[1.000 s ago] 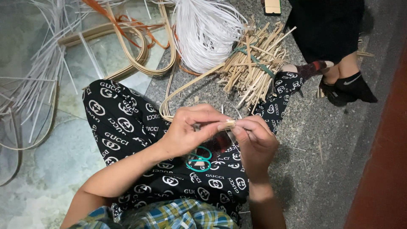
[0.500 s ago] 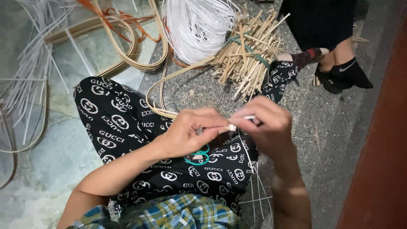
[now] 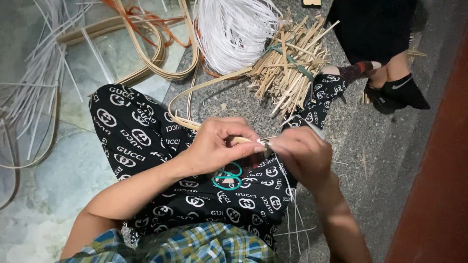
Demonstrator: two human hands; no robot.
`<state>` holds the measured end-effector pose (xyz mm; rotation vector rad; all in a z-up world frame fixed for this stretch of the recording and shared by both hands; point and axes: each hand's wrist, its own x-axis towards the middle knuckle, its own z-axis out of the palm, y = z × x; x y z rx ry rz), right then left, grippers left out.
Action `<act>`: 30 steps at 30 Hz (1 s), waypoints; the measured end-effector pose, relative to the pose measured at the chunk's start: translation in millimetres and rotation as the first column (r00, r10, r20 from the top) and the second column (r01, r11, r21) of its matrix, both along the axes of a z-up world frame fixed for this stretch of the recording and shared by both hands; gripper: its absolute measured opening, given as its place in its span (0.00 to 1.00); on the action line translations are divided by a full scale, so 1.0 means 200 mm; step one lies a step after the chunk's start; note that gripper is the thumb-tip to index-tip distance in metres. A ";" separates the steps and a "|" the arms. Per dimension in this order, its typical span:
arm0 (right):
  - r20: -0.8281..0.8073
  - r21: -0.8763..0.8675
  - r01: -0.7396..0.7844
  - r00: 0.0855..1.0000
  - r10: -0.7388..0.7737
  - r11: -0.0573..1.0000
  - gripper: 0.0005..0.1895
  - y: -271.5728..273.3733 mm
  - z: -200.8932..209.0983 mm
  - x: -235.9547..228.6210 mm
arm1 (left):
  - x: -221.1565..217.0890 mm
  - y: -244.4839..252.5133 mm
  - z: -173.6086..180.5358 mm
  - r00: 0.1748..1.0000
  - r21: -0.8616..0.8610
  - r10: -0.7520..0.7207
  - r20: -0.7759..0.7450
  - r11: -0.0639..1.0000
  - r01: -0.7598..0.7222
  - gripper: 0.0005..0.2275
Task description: Weaving white plastic strips around bamboo and wooden frames to construct furniture components.
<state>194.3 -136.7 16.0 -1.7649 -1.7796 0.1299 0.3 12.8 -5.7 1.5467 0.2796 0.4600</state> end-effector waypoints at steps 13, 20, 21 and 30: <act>0.078 0.158 0.080 0.993 -0.093 0.984 0.13 -0.07 -0.46 -0.06 | 0.02 -0.02 -0.08 0.997 -0.053 -0.073 0.023 0.996 0.074 0.08; -0.189 -0.138 0.197 0.957 -0.221 0.971 0.11 -0.20 -0.09 -0.38 | 0.09 -0.10 -0.11 0.999 -0.054 -0.040 -0.030 0.998 0.038 0.07; -0.189 -0.135 0.202 0.956 -0.226 0.970 0.11 -0.18 -0.04 -0.38 | 0.10 -0.10 -0.10 0.999 -0.051 -0.045 -0.029 0.998 0.044 0.07; -0.235 -0.336 -0.185 0.966 0.109 0.924 0.08 0.00 0.13 -0.07 | 0.05 -0.05 -0.05 0.992 0.558 -0.060 -0.108 0.823 0.110 0.10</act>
